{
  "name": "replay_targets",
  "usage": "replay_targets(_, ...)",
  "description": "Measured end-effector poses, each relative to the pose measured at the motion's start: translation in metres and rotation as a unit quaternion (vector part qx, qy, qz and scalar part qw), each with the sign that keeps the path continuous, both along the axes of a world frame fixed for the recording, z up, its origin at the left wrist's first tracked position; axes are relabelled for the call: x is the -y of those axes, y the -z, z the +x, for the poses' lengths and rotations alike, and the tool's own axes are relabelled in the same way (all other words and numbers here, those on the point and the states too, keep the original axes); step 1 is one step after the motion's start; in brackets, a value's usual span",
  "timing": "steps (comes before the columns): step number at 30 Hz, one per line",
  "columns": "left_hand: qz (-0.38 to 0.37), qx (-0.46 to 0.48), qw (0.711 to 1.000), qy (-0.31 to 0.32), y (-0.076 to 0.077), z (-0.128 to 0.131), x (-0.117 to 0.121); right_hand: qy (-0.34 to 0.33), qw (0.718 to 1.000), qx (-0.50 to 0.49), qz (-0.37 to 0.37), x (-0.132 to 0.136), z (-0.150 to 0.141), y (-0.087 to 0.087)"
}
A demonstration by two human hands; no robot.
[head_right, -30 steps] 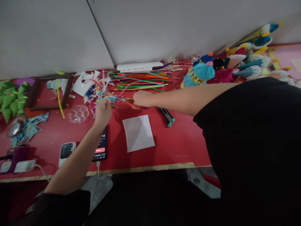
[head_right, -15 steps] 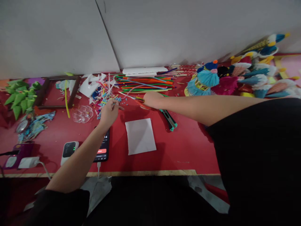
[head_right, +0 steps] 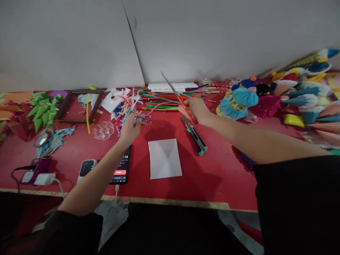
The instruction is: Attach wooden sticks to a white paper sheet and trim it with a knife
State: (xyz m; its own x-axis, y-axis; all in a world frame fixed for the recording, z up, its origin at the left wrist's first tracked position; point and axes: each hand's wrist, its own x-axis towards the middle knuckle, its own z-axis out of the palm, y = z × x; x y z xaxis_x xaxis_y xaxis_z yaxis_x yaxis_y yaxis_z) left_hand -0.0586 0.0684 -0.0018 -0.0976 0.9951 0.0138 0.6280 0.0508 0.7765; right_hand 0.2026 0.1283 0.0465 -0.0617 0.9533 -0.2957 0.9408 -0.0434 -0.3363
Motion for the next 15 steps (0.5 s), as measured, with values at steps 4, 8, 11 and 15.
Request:
replay_targets(4, 0.009, 0.017, 1.000, 0.005, -0.003, 0.002, 0.001, 0.045, 0.998, -0.030, -0.035, 0.000, 0.012, 0.006)
replay_targets(8, 0.007, 0.040, 0.999, 0.007, -0.003, 0.005, -0.001, 0.081, 0.996, -0.034, -0.013, 0.006, 0.018, 0.003)
replay_targets(11, 0.001, 0.063, 0.998, 0.010, -0.002, 0.006, -0.004, 0.103, 0.994, -0.033, 0.006, 0.010, 0.022, -0.003)
replay_targets(15, -0.013, 0.103, 0.995, 0.006, -0.002, 0.007, -0.006, 0.127, 0.991, -0.043, -0.018, 0.009, 0.031, 0.003)
